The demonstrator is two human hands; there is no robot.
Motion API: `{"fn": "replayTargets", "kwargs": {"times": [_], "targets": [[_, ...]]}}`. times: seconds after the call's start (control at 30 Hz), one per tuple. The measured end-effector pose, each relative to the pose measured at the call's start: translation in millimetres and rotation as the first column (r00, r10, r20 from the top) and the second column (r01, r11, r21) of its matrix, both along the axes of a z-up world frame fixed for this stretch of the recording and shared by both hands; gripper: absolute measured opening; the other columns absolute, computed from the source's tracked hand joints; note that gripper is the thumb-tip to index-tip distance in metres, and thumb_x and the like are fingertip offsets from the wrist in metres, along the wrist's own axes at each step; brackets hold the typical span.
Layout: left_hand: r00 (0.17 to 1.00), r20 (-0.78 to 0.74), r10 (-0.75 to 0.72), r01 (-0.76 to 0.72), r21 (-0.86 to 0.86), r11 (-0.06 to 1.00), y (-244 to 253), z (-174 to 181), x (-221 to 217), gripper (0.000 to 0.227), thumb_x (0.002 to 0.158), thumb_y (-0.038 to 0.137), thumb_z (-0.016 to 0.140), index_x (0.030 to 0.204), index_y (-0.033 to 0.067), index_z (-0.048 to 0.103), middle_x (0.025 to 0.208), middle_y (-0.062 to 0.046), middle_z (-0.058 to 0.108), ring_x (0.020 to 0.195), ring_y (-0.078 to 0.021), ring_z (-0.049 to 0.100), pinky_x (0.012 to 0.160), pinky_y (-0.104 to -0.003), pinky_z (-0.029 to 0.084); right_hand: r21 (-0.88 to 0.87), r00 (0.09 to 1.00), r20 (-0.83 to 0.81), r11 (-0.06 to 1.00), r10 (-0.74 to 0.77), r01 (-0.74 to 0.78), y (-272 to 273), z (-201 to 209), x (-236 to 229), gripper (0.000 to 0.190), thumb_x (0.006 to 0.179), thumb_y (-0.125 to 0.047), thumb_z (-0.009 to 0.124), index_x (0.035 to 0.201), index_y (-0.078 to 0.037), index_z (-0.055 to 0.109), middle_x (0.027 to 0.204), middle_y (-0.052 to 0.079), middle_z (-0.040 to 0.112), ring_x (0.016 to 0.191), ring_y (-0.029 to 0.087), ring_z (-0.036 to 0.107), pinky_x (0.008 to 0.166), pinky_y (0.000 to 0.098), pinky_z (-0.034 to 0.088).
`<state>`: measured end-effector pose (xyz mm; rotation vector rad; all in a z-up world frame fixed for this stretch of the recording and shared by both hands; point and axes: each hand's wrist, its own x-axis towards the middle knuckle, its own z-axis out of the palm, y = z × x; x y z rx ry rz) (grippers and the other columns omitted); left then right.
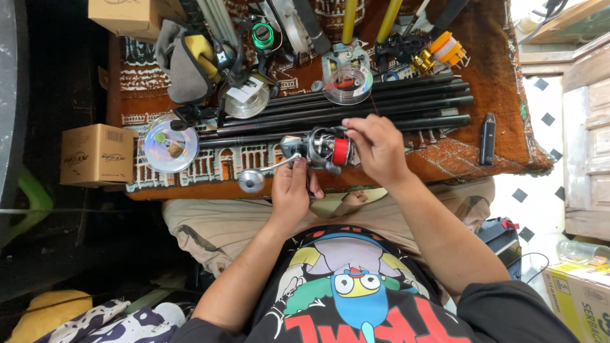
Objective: Assembling and inspecting a spinning fishing reel on a workbench.
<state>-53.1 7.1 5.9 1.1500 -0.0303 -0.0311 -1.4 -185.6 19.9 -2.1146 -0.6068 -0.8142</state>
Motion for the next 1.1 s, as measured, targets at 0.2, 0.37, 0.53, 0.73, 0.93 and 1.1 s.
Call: {"fn": "replayTargets", "kwargs": {"times": [0.2,0.37,0.53,0.73,0.93,1.1], "targets": [[0.998,-0.06,0.028,-0.025,0.052,0.998,5.0,2.9,16.8,0.063,0.112,0.026,0.036,0.055,0.0062,0.053,0.043,-0.014,0.06,0.037,-0.0185,0.059,0.032,-0.024,0.046,-0.111,0.997,0.052,0.993,0.05,-0.044,12.6,-41.3,-24.6,0.022,0.096,-0.019,0.077,0.088,-0.004,0.064,0.081,0.014,0.061,0.067,0.035,0.06,0.065,0.0429,0.051],[0.988,-0.086,0.129,-0.122,0.087,0.989,1.8,13.7,16.7,0.055,0.112,0.027,0.038,0.063,0.0067,0.052,0.046,-0.014,0.059,0.042,-0.0204,0.064,0.033,-0.026,0.049,-0.118,0.995,0.075,0.991,0.066,-0.057,19.0,-3.7,-33.7,0.014,0.098,-0.016,0.073,0.103,-0.003,0.074,0.078,0.01,0.06,0.064,0.031,0.06,0.065,0.0408,0.052],[0.983,-0.098,0.155,-0.135,0.185,0.973,-1.7,20.0,13.2,0.036,0.111,0.026,0.039,0.084,0.0044,0.049,0.05,-0.013,0.056,0.044,-0.0242,0.066,0.033,-0.029,0.053,-0.061,0.991,0.129,0.998,0.038,-0.03,5.3,-0.7,-13.2,0.016,0.098,-0.021,0.074,0.104,-0.006,0.078,0.082,0.01,0.066,0.065,0.029,0.059,0.064,0.0399,0.052],[0.999,-0.029,0.024,-0.02,0.118,0.993,-2.9,-0.7,6.4,0.025,0.11,0.015,0.039,0.09,0.0035,0.048,0.049,-0.013,0.057,0.042,-0.0256,0.066,0.029,-0.029,0.051,0.037,0.998,0.065,0.999,0.008,-0.01,-0.5,9.2,9.6,0.012,0.102,-0.009,0.072,0.109,-0.005,0.081,0.071,0.005,0.057,0.06,0.025,0.056,0.063,0.0361,0.053],[1.0,-0.011,0.021,-0.022,-0.115,0.993,4.2,4.3,12.6,0.02,0.111,0.014,0.037,0.096,0.0042,0.046,0.051,-0.012,0.056,0.043,-0.0249,0.065,0.03,-0.028,0.052,0.002,1.0,-0.008,1.0,0.009,-0.009,21.1,-13.0,-10.8,0.012,0.088,0.001,0.077,0.099,0.003,0.071,0.075,0.021,0.059,0.069,0.042,0.062,0.068,0.0455,0.053],[0.995,0.021,0.102,-0.102,0.004,0.995,3.6,-4.6,18.1,0.028,0.112,0.016,0.034,0.09,0.0051,0.047,0.048,-0.009,0.055,0.042,-0.0196,0.063,0.035,-0.025,0.05,-0.073,0.998,-0.019,0.995,0.06,-0.061,22.8,-10.0,-29.0,0.012,0.095,-0.018,0.077,0.098,-0.007,0.074,0.072,0.005,0.059,0.061,0.026,0.06,0.064,0.037,0.054]]}}
